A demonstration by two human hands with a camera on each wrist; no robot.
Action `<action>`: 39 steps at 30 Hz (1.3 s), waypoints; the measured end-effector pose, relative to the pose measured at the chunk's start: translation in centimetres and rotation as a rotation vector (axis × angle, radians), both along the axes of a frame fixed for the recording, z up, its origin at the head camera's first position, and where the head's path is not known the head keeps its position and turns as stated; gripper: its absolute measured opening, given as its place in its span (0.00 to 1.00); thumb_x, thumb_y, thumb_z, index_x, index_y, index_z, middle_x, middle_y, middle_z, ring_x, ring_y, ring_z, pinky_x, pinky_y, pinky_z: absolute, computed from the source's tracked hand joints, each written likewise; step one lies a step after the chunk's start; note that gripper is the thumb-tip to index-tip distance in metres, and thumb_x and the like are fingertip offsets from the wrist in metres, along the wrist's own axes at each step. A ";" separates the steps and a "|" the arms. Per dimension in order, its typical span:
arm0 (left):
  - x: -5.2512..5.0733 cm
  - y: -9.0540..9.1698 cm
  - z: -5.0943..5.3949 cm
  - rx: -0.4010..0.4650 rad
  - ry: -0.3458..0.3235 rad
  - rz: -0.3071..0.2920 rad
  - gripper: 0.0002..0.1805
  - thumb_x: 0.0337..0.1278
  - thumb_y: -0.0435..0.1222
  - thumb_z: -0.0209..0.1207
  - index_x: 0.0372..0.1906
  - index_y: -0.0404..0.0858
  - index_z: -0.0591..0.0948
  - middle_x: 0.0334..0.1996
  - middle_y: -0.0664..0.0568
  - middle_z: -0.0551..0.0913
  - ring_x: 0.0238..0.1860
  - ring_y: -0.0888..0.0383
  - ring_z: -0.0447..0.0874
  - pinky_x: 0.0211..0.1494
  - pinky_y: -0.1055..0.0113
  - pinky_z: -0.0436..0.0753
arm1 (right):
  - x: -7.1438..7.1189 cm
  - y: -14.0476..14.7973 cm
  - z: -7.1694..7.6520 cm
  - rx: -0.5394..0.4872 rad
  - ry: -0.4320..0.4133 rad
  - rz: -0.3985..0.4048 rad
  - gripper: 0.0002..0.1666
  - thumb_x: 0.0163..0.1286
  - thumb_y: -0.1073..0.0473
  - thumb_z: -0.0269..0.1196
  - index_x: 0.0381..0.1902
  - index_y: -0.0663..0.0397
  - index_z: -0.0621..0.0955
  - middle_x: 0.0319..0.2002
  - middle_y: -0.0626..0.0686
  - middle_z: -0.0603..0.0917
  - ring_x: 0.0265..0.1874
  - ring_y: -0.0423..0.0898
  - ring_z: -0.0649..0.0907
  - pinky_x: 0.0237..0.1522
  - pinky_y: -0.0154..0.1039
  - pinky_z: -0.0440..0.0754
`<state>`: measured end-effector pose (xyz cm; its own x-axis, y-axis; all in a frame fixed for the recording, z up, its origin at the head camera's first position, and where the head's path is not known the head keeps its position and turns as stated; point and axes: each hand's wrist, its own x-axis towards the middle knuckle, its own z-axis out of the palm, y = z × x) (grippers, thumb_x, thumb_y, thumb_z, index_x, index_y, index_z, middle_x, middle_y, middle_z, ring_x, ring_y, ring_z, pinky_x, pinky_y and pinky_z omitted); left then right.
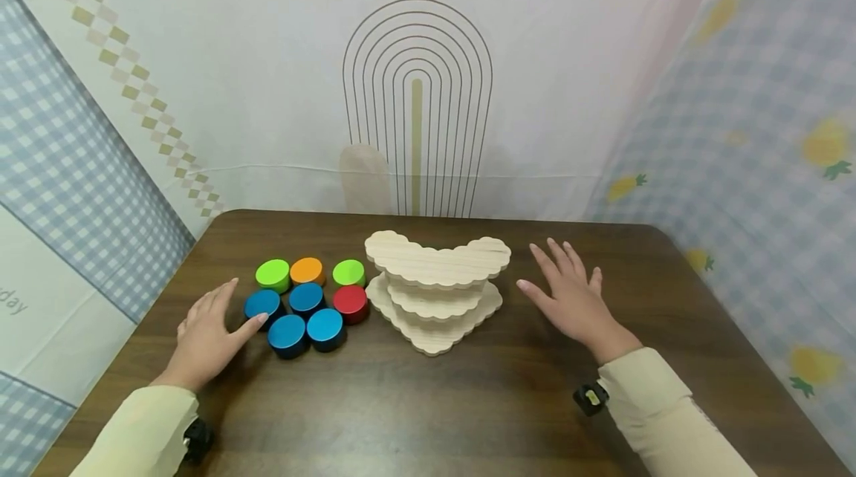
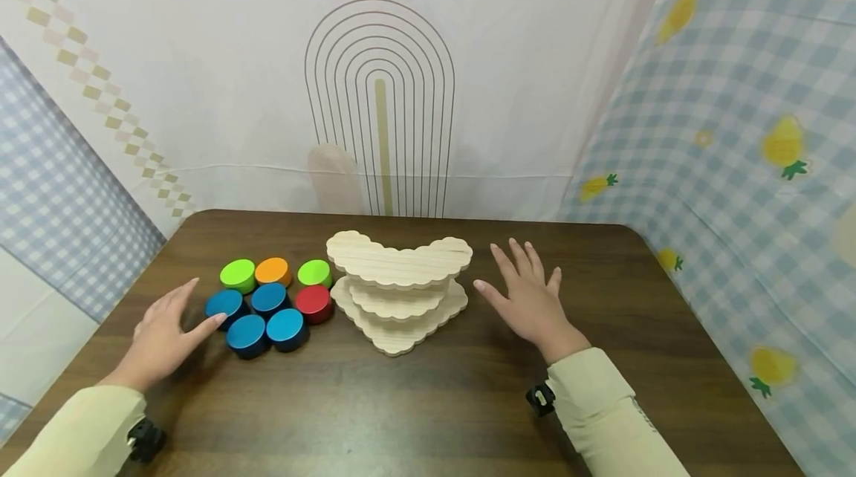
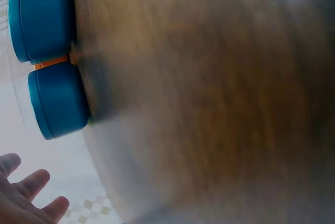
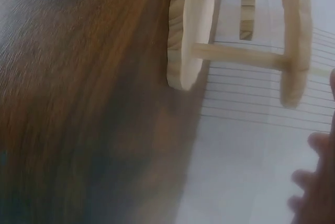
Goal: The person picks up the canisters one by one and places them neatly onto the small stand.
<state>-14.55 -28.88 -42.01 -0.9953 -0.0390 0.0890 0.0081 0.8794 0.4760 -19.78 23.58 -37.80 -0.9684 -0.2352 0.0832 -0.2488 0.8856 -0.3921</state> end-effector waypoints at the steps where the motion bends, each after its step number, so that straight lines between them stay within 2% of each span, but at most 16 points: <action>1: 0.0 0.0 -0.1 0.013 -0.007 0.002 0.49 0.64 0.59 0.52 0.75 0.32 0.49 0.69 0.25 0.53 0.66 0.24 0.47 0.55 0.23 0.49 | -0.2 -0.2 -0.2 -0.018 0.005 0.008 0.46 0.71 0.30 0.45 0.78 0.43 0.49 0.77 0.56 0.41 0.75 0.59 0.37 0.59 0.77 0.30; 12: -0.6 0.0 -0.5 0.103 -0.062 0.008 0.48 0.64 0.59 0.51 0.75 0.32 0.50 0.70 0.26 0.53 0.66 0.23 0.47 0.57 0.24 0.48 | -2.5 -1.6 -1.4 -0.165 0.043 0.007 0.37 0.76 0.37 0.43 0.76 0.45 0.57 0.76 0.60 0.49 0.74 0.63 0.44 0.63 0.72 0.39; 18: -1.0 0.1 -0.7 0.139 -0.086 -0.004 0.48 0.63 0.59 0.52 0.74 0.31 0.51 0.70 0.27 0.55 0.66 0.24 0.48 0.57 0.24 0.49 | -3.3 -2.6 -1.7 -0.253 0.043 -0.003 0.34 0.77 0.40 0.43 0.74 0.48 0.60 0.74 0.62 0.53 0.72 0.66 0.46 0.64 0.71 0.42; 26: -1.5 0.1 -1.0 0.164 -0.134 0.014 0.50 0.61 0.61 0.53 0.74 0.29 0.52 0.68 0.27 0.59 0.65 0.26 0.50 0.59 0.28 0.54 | -4.0 -4.2 -2.2 -0.379 0.056 -0.013 0.30 0.78 0.46 0.43 0.72 0.53 0.65 0.72 0.64 0.59 0.71 0.67 0.51 0.64 0.71 0.47; 33: -1.9 -0.3 -1.1 0.176 -0.134 -0.005 0.48 0.62 0.55 0.56 0.72 0.26 0.53 0.65 0.25 0.61 0.63 0.26 0.54 0.60 0.31 0.58 | -4.6 -4.5 -3.0 -0.444 0.078 0.016 0.28 0.80 0.53 0.41 0.71 0.58 0.64 0.70 0.64 0.62 0.71 0.63 0.54 0.69 0.60 0.44; 39: -2.2 -0.6 -1.2 0.156 -0.175 -0.018 0.48 0.61 0.52 0.59 0.72 0.26 0.53 0.65 0.25 0.61 0.62 0.26 0.54 0.59 0.30 0.59 | -4.6 -4.7 -3.4 -0.457 0.062 0.007 0.28 0.80 0.52 0.39 0.72 0.57 0.63 0.70 0.63 0.63 0.71 0.61 0.56 0.69 0.58 0.43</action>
